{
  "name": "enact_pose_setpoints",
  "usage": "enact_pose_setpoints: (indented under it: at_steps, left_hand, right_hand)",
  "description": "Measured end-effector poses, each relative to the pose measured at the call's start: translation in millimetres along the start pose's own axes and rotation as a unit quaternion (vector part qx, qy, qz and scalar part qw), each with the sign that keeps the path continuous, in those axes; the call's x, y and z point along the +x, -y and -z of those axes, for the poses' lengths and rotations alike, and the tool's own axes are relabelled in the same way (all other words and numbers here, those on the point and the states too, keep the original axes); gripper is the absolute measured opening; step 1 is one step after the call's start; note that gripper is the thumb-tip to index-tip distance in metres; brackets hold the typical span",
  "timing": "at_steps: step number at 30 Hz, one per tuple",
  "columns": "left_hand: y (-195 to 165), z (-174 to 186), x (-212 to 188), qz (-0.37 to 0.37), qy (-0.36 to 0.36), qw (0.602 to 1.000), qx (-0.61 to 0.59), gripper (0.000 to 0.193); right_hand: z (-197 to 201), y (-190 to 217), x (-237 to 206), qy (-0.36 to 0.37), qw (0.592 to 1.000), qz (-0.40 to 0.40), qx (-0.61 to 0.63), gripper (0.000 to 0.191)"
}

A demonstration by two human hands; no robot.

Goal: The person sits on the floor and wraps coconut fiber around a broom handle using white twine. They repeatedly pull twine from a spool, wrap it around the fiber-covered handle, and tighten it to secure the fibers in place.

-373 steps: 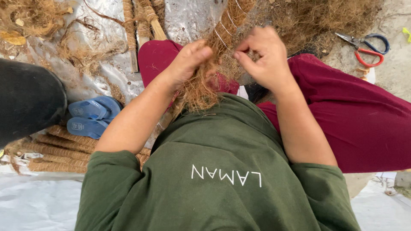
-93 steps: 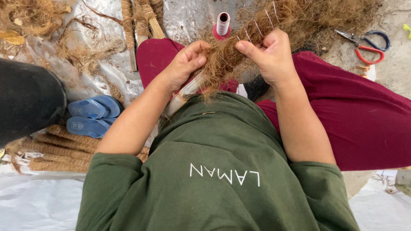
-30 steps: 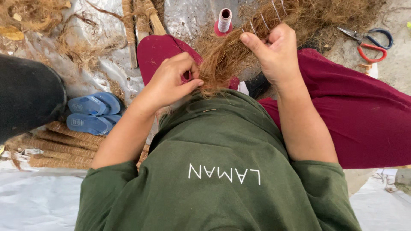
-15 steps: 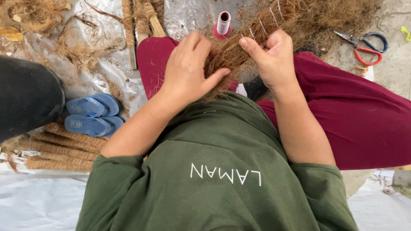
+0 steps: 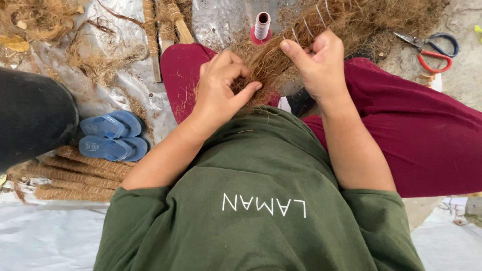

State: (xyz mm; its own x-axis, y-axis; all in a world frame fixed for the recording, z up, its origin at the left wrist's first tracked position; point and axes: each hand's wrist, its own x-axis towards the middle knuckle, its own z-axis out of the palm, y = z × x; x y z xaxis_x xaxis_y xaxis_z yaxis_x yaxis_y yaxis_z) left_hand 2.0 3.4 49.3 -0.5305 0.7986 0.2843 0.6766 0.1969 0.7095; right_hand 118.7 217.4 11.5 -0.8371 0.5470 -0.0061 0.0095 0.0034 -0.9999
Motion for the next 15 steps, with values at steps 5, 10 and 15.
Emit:
enact_pose_setpoints:
  at_steps: [5,10,15]
  left_hand:
    - [18,2,0,0.068,0.086,0.969,-0.222,0.029]
    - [25,21,1,0.019,0.172,0.976,-0.133,0.033]
    - [19,36,-8,-0.015,0.191,0.981,-0.028,0.028]
  right_hand:
    - [2,2,1,0.0,1.0,0.008,-0.018,0.041]
    - [-1,2,-2,0.038,0.999,0.012,0.017,0.027]
    - [-8,4,-3,0.003,0.992,0.015,-0.122,0.06]
